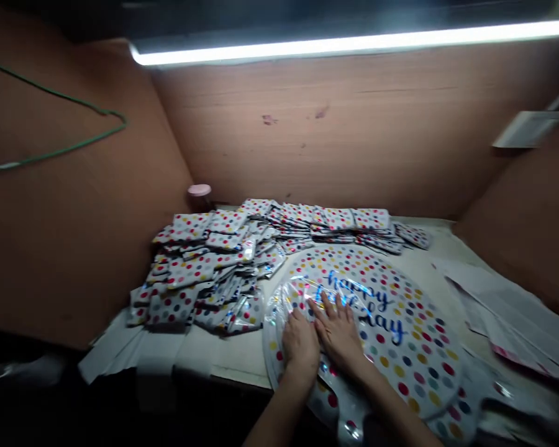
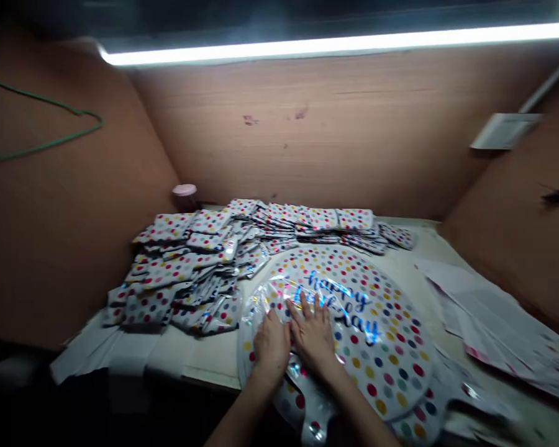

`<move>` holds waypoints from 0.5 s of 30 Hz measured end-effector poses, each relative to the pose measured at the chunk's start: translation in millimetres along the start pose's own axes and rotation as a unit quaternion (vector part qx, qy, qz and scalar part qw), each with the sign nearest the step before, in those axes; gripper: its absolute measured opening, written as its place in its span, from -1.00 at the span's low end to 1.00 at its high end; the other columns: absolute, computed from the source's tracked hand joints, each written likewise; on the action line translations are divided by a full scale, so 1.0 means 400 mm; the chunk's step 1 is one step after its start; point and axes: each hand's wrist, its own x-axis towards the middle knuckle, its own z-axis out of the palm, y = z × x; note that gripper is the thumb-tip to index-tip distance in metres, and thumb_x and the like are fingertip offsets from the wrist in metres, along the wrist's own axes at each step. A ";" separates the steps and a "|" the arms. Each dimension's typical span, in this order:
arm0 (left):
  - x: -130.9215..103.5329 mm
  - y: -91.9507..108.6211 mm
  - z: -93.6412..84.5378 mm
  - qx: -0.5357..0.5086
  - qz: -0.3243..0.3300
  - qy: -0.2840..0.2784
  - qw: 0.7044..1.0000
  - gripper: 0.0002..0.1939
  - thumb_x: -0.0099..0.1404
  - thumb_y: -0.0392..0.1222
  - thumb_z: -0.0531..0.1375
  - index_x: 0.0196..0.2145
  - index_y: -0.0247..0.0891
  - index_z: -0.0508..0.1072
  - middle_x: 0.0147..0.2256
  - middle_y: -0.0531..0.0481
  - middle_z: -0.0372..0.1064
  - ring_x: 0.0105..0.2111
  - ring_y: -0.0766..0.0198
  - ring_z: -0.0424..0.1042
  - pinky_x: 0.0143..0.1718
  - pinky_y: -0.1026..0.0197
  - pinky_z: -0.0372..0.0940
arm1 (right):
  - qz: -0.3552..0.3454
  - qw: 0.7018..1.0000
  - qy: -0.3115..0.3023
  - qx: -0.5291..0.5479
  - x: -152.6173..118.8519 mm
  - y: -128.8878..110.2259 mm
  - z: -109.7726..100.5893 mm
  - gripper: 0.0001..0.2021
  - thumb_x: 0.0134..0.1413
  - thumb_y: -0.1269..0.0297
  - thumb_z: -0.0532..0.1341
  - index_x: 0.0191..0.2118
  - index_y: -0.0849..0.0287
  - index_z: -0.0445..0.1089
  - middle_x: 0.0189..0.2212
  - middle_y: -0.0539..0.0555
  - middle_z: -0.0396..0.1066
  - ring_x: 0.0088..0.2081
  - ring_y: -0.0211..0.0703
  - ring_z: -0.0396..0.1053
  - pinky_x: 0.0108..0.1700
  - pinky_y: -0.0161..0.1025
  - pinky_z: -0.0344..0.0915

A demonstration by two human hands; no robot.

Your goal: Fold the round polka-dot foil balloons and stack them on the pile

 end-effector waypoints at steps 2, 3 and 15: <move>0.013 0.013 -0.010 -0.005 -0.029 -0.036 0.999 -0.67 0.34 -0.33 0.04 0.04 -0.44 0.35 -0.13 -0.35 0.42 -0.15 0.04 0.48 -0.18 0.13 0.37 | 0.006 1.000 0.020 -0.023 -0.003 -0.002 0.021 -0.52 0.24 0.08 -0.05 0.26 -0.25 0.06 0.34 -0.11 -0.14 0.34 0.24 -0.37 0.25 0.25 -0.23; 0.021 0.017 -0.016 -0.001 -0.036 -0.050 0.998 -0.67 0.34 -0.37 0.01 0.02 -0.45 0.37 -0.15 -0.35 0.44 -0.16 0.03 0.49 -0.20 0.11 0.38 | 0.005 0.999 0.034 -0.031 -0.003 0.000 0.032 -0.52 0.23 0.07 -0.05 0.26 -0.24 0.09 0.34 -0.10 -0.12 0.34 0.26 -0.37 0.25 0.26 -0.22; -0.036 0.001 0.008 -0.082 -0.018 -0.052 0.995 -0.51 0.32 -0.29 0.06 0.20 -0.34 0.22 0.19 -0.32 0.13 0.14 -0.03 0.22 0.13 0.01 0.19 | -0.043 0.997 0.065 -0.015 0.005 0.055 0.061 -0.47 0.25 0.15 -0.20 0.28 0.06 0.11 0.31 0.01 -0.02 0.34 -0.01 -0.21 0.29 0.11 -0.16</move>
